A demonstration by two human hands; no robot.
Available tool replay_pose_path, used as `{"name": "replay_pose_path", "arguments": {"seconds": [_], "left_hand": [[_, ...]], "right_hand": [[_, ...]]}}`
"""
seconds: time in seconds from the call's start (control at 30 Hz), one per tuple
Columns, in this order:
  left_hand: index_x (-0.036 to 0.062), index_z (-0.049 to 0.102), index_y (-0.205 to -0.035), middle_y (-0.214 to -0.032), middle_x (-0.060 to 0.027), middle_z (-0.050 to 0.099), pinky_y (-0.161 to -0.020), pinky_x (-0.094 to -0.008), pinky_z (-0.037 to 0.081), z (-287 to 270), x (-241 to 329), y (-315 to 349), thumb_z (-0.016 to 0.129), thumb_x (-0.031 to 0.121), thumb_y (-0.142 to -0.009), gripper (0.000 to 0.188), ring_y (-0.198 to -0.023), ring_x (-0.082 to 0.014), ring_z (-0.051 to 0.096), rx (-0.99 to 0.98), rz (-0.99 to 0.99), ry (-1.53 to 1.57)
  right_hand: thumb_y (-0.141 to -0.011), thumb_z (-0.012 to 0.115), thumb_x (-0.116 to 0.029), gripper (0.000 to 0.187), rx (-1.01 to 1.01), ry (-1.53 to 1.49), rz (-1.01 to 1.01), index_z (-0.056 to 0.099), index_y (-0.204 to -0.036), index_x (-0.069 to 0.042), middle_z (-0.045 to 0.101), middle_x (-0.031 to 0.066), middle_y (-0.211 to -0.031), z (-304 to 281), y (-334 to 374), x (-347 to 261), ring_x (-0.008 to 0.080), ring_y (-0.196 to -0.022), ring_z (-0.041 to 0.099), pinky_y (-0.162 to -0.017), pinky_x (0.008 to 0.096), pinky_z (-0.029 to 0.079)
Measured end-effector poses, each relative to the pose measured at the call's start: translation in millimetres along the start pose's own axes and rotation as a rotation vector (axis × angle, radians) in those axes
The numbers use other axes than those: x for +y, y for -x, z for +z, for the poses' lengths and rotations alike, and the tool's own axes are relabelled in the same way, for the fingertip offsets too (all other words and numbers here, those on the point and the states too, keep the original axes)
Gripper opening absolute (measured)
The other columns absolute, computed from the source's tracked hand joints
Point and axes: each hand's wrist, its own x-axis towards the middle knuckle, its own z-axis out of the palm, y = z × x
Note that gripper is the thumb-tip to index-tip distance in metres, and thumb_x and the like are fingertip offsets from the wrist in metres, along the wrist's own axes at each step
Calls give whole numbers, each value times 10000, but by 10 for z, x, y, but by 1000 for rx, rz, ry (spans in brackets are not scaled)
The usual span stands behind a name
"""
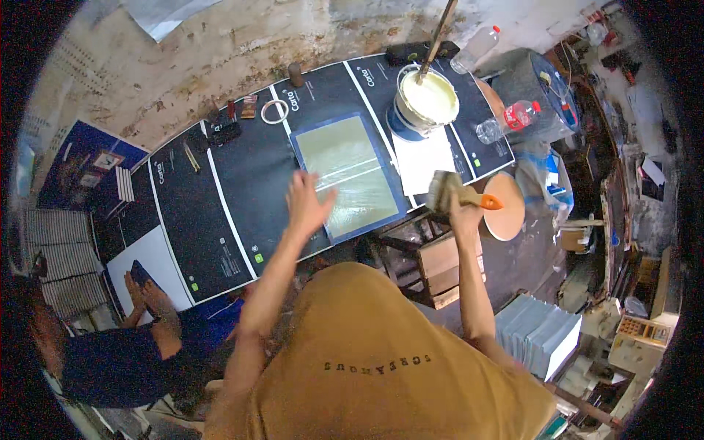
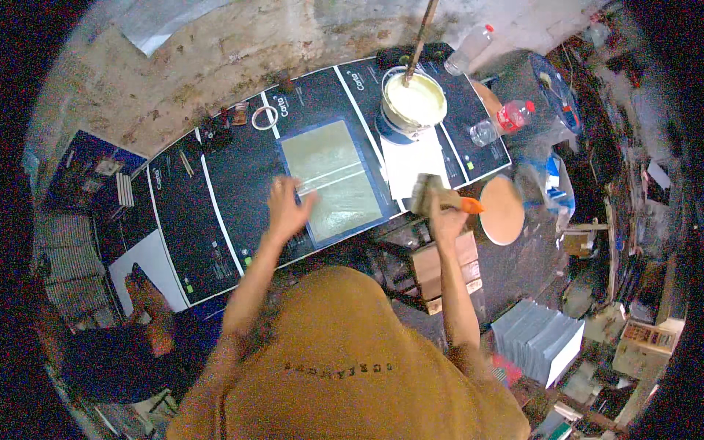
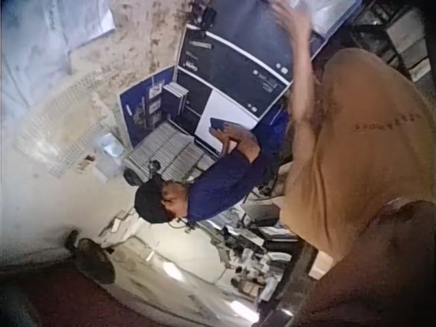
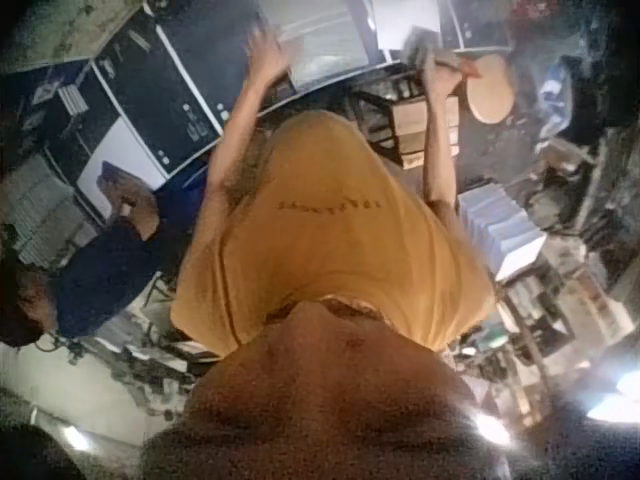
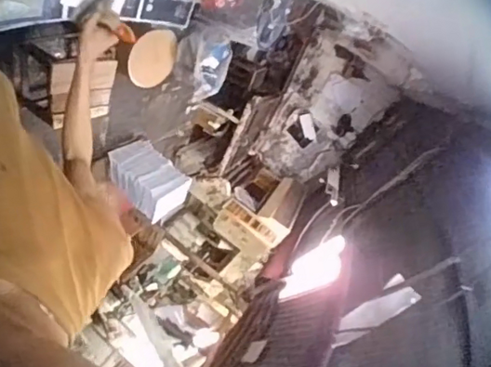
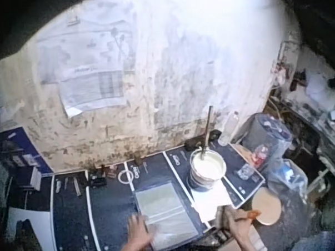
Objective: The person applies adhesive to individual cardboard sheets using a brush, dipping the brush into a container of white liquid, spreading it across the surface of the sheets, and stacking the sheets after each application.
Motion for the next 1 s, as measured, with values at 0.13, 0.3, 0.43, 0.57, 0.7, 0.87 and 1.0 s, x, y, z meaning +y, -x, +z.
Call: {"name": "replay_pose_path", "arguments": {"seconds": [0.13,0.3,0.43,0.57,0.7,0.87,1.0], "left_hand": [[92,631,-1285,-1377,-192,537,-1051,-593,365,-153,-141,-1436,458,659,-935,688,-1281,-388,489,-449,152,10],[79,490,-1443,-1554,-191,367,-1177,-582,205,-53,12,-2021,246,801,-901,935,-1459,-371,302,-893,-80,-275],[107,467,-1473,-1597,-124,320,-1192,-628,81,-15,137,-1924,232,758,-930,880,-1482,-381,253,-903,-167,-343],[108,406,-1511,-1643,-95,208,-1198,-612,70,-136,222,-1768,221,709,-959,836,-1508,-351,188,-902,-131,-301],[109,397,-1515,-1636,-91,229,-1201,-608,74,-152,181,-1670,223,711,-958,839,-1504,-355,200,-870,-154,-273],[89,396,-1513,-1631,-90,246,-1194,-613,106,-69,120,-1646,227,693,-965,832,-1491,-350,242,-820,-125,-318],[71,388,-1512,-1629,-104,247,-1197,-613,101,-38,132,-1649,237,694,-962,844,-1490,-346,247,-851,-122,-266]], "right_hand": [[-828,745,-154,121,-483,-67,-360,755,-924,-82,713,115,-851,695,473,-906,280,-735,675,-680,376,542],[-763,687,-178,423,-403,404,-688,686,-1185,-200,651,52,-883,1804,601,-1324,253,-892,602,-763,429,440],[-753,671,-163,372,-637,512,-806,702,-1123,-188,655,61,-895,2202,1008,-1185,251,-949,606,-789,423,450],[-761,664,-181,312,-869,337,-998,699,-1071,-187,635,40,-932,1599,1322,-1295,224,-989,589,-821,435,440],[-829,593,-207,284,-747,360,-1020,685,-1097,-214,623,10,-988,1525,725,-1244,219,-1010,565,-838,423,410],[-846,563,-210,241,-1109,509,-1242,680,-1056,-193,609,-5,-995,1278,641,-947,210,-1055,542,-897,439,400],[-836,579,-208,221,-1351,461,-1214,683,-1031,-194,603,-3,-993,585,683,-979,215,-1078,541,-918,443,399]]}}
